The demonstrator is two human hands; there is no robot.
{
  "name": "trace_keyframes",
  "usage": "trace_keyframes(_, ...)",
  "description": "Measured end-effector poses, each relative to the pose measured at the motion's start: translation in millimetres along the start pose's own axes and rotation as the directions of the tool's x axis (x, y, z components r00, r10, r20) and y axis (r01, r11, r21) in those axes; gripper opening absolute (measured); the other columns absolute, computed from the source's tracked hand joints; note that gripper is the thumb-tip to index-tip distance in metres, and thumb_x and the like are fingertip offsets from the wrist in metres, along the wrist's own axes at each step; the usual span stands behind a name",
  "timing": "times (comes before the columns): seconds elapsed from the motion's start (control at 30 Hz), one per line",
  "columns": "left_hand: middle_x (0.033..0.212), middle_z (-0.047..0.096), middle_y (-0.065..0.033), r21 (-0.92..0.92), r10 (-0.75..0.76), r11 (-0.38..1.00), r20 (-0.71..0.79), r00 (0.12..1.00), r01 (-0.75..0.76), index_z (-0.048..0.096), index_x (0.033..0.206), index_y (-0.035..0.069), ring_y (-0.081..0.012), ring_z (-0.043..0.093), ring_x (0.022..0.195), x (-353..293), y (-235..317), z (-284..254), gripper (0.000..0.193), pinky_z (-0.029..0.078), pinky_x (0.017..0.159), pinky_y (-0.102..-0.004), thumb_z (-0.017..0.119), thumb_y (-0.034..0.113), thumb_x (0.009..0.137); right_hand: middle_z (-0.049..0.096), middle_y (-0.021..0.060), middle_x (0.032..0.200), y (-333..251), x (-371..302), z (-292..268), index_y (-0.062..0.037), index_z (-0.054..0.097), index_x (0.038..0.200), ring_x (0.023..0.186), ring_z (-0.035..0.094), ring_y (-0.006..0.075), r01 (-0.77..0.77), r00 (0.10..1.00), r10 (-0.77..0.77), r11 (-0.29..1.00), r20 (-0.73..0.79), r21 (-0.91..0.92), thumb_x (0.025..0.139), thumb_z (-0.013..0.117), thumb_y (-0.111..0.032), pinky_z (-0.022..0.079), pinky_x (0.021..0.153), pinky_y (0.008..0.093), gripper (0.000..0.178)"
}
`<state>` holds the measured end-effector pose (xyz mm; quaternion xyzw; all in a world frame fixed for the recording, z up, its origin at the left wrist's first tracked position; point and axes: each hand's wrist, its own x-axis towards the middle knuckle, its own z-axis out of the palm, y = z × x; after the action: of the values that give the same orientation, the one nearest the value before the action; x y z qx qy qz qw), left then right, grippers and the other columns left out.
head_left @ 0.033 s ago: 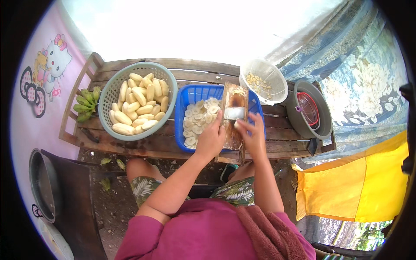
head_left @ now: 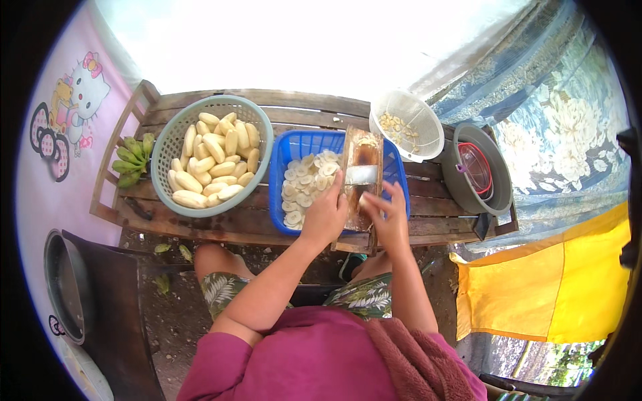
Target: The person sits on the floor and uses a manual banana slicer to cut peeled bananas into thin slices. Slices fall into a blue basket below the slicer. The person repeatedly picks bananas from a green basket, slices them, and places the remaining pieces back.
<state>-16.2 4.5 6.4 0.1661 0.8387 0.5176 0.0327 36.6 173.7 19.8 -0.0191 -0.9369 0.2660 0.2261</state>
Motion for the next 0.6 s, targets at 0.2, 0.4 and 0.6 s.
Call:
trace_keyframes(0.2, 0.115, 0.062, -0.0275, -0.026, -0.004, 1.0, 0.0, 1.0, 0.004, 0.036, 0.152, 0.007, -0.0433, 0.061, 0.102, -1, -2, 3, 0.057, 0.049, 0.087, -0.0483, 0.045, 0.021, 0.097, 0.049, 0.0161, 0.145, 12, 24, 19, -0.0234, 0.078, 0.109, 0.142, 0.033, 0.0394, -0.062, 0.996, 0.059, 0.997, -0.068, -0.054, 0.086, 0.073, -0.031, 0.021, 0.116, 0.0534, 0.024)
trace_keyframes(0.4, 0.114, 0.062, -0.0276, -0.008, -0.058, 0.998, 0.042, 0.997, 0.059, 0.035, 0.153, 0.009, -0.0425, 0.061, 0.102, 2, 1, 0, 0.058, 0.048, 0.089, -0.0479, 0.046, 0.021, 0.097, 0.051, 0.0173, 0.143, 33, 87, 40, -0.0221, 0.077, 0.109, 0.142, 0.033, 0.0368, -0.16, 0.983, 0.16, 0.987, -0.092, 0.004, 0.089, 0.069, -0.04, 0.021, 0.115, 0.055, 0.028)
trace_keyframes(0.6, 0.112, 0.064, -0.0266, 0.003, -0.037, 0.999, 0.004, 0.999, 0.037, 0.034, 0.153, 0.012, -0.0427, 0.062, 0.099, 0, -1, 3, 0.059, 0.049, 0.087, -0.0483, 0.046, 0.021, 0.096, 0.052, 0.019, 0.142, -8, -23, 4, -0.0209, 0.078, 0.107, 0.138, 0.038, 0.041, -0.113, 0.993, 0.113, 0.994, -0.021, -0.012, 0.083, 0.078, -0.026, 0.029, 0.114, 0.0501, 0.025)
